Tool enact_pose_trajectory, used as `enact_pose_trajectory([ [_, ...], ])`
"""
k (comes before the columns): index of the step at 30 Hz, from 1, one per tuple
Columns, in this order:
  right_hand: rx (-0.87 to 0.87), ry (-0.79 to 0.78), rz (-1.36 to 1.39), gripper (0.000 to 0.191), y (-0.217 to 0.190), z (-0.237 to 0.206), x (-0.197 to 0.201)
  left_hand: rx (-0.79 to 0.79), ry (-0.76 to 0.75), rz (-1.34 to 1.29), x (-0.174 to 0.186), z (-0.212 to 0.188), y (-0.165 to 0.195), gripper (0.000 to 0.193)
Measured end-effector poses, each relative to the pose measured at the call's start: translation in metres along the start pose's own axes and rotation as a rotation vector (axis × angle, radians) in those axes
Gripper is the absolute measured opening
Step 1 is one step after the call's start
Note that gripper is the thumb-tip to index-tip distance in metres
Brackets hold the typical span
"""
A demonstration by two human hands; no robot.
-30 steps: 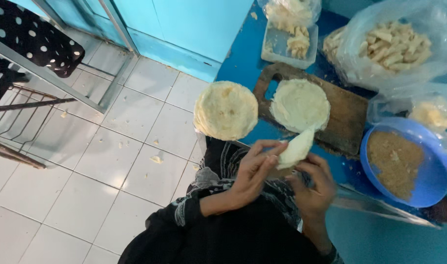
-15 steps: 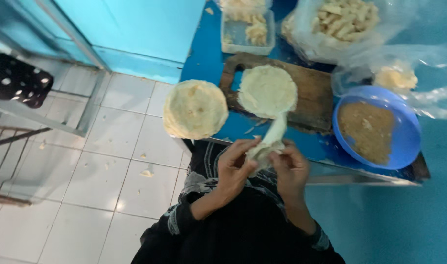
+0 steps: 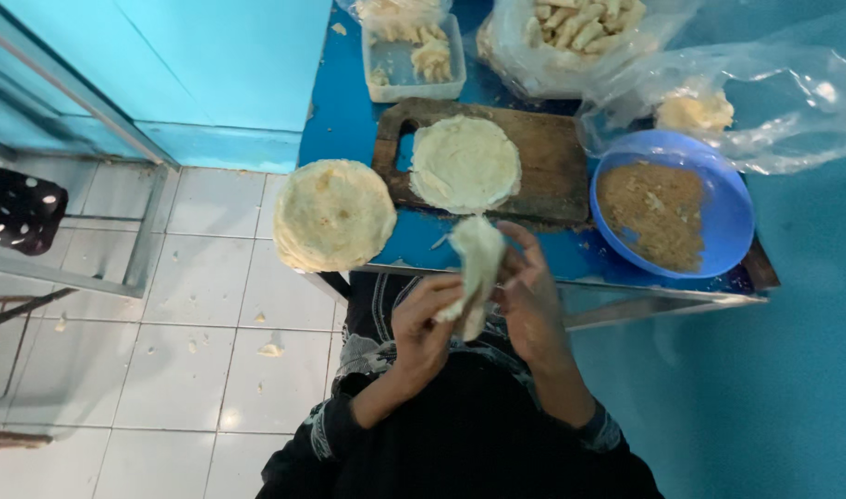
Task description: The person cuts round sheets of cracker dough with a knife on a wooden board, separates the cut pieces by hand, and stacks the finished discs on the table. They repeat the cutting and stacking cycle across several dough rounds, working beside a bowl of crumbs and bags of finished crackers.
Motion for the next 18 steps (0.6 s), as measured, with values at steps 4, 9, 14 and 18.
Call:
enact_pose_trajectory([
  [4, 0.027, -0.006, -0.028, 0.028, 0.011, 0.006, 0.005, 0.056, -0.07, -0.072, -0.003, 0.004, 0.008, 0.027],
  [9, 0.171, -0.176, -0.56, 0.021, 0.017, -0.007, -0.012, 0.263, 0.01, -0.01, 0.022, 0.006, -0.001, 0.031],
  [14, -0.01, -0.021, 0.07, 0.022, 0.021, 0.007, 0.011, 0.444, 0.292, -0.377, 0.052, -0.007, -0.021, 0.03],
  [18, -0.124, 0.09, 0.232, 0.027, 0.022, 0.01, 0.037, 0.33, 0.475, -0.62, 0.074, -0.003, -0.019, 0.02],
])
Point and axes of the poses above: each hand's wrist, its own z-axis towards the middle knuckle, its own x-axis out of the back of the hand, y = z × x, the point moved 10 cm from there along z, towards the middle knuckle
